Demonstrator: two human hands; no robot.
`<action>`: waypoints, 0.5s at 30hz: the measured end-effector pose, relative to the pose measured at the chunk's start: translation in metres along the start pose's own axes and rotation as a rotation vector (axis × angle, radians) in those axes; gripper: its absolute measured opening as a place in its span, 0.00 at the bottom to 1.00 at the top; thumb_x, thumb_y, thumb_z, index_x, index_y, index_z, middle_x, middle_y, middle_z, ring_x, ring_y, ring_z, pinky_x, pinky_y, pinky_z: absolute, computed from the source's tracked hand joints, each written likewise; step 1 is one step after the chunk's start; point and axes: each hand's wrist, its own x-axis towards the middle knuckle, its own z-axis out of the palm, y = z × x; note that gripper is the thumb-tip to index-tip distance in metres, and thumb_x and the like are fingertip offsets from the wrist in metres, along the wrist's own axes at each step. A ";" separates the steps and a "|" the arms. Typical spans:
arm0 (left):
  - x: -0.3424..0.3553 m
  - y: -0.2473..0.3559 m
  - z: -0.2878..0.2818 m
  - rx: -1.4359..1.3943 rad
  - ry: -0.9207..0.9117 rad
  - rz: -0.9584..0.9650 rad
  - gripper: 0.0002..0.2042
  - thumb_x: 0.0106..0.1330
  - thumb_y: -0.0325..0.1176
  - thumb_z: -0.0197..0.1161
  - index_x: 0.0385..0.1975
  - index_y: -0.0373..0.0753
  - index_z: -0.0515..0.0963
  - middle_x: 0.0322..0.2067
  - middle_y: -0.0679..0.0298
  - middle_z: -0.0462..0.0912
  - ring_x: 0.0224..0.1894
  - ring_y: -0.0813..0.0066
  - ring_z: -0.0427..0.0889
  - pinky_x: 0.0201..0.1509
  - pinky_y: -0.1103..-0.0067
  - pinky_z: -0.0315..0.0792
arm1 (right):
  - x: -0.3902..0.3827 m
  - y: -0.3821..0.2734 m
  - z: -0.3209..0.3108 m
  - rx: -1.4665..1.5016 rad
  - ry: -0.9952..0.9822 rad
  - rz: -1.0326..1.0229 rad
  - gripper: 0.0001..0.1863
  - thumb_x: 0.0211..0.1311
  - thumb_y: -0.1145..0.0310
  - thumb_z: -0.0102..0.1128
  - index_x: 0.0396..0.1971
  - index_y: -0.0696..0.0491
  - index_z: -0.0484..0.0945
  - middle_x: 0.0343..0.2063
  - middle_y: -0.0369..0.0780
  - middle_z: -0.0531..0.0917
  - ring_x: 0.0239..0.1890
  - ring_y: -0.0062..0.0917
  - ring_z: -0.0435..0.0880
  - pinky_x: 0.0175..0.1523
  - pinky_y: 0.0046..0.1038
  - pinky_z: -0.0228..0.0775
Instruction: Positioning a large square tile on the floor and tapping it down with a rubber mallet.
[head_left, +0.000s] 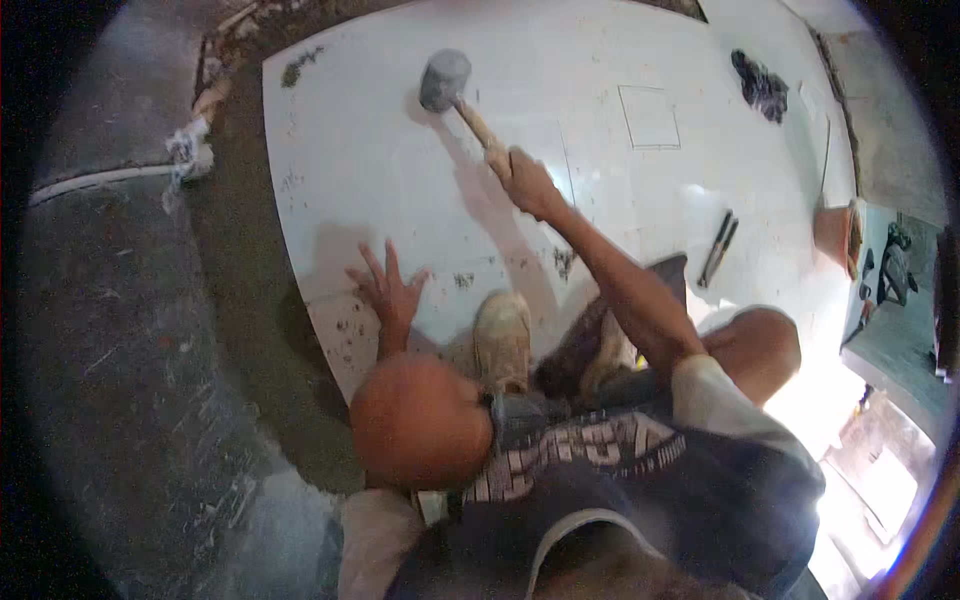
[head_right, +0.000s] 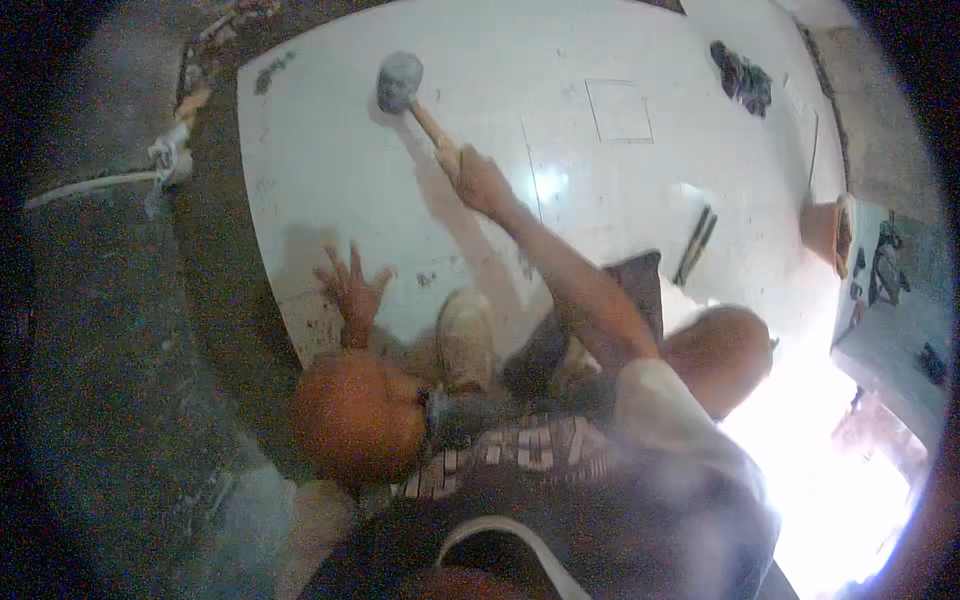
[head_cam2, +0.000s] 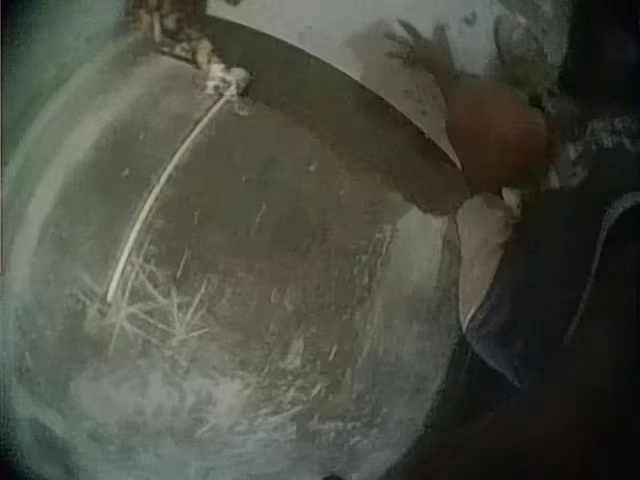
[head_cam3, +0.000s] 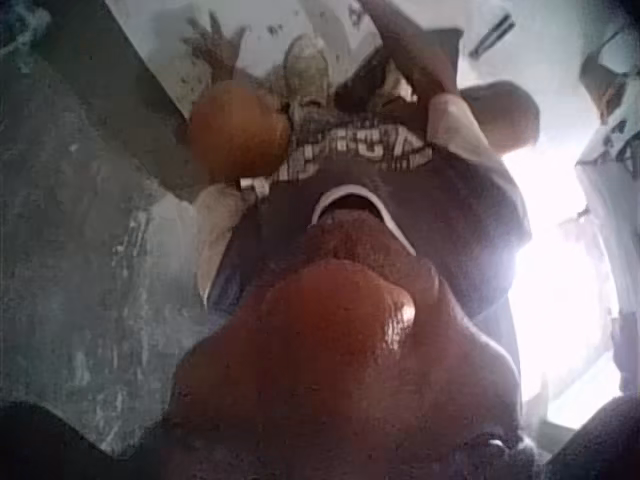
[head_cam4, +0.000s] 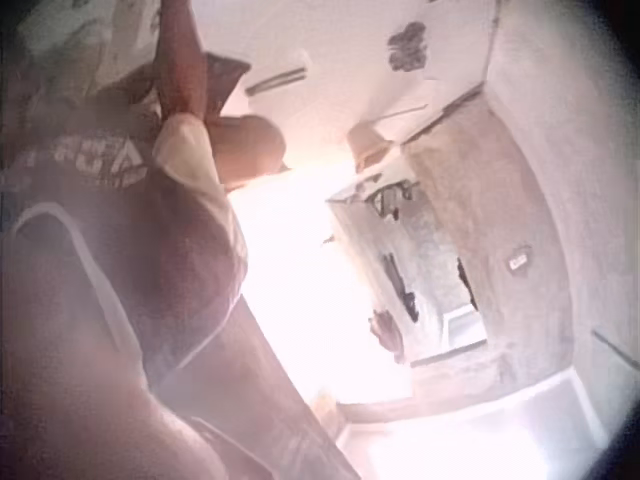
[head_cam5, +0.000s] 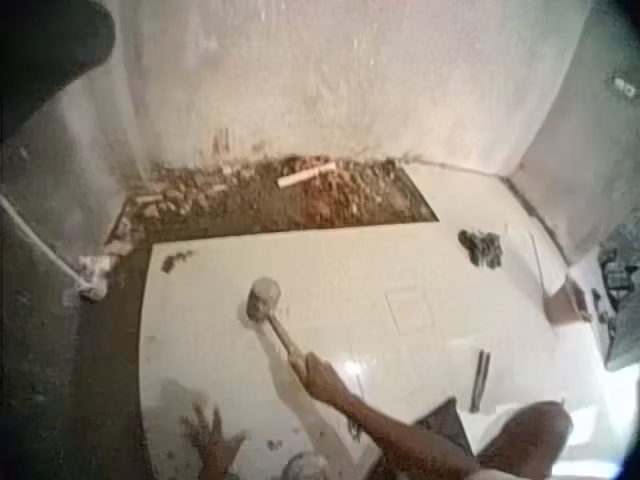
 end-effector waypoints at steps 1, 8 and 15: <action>0.001 0.015 -0.003 0.110 -0.110 -0.079 0.47 0.48 0.65 0.64 0.68 0.60 0.50 0.70 0.53 0.34 0.65 0.21 0.35 0.57 0.30 0.45 | -0.006 0.011 0.005 -0.015 0.097 -0.067 0.26 0.68 0.46 0.42 0.32 0.59 0.68 0.23 0.50 0.78 0.24 0.37 0.81 0.25 0.38 0.72; 0.087 0.025 -0.035 0.295 -0.269 0.164 0.46 0.49 0.67 0.61 0.69 0.61 0.49 0.71 0.58 0.35 0.66 0.23 0.35 0.55 0.33 0.52 | 0.012 -0.074 -0.072 0.335 0.211 -0.185 0.24 0.68 0.49 0.44 0.38 0.60 0.69 0.24 0.54 0.79 0.30 0.50 0.80 0.34 0.46 0.70; 0.209 0.087 -0.044 0.211 -0.403 0.144 0.49 0.48 0.65 0.64 0.69 0.63 0.45 0.71 0.60 0.33 0.65 0.22 0.36 0.52 0.30 0.54 | 0.049 -0.140 -0.132 0.318 0.489 -0.516 0.20 0.66 0.53 0.49 0.41 0.57 0.66 0.21 0.54 0.78 0.25 0.51 0.78 0.30 0.46 0.67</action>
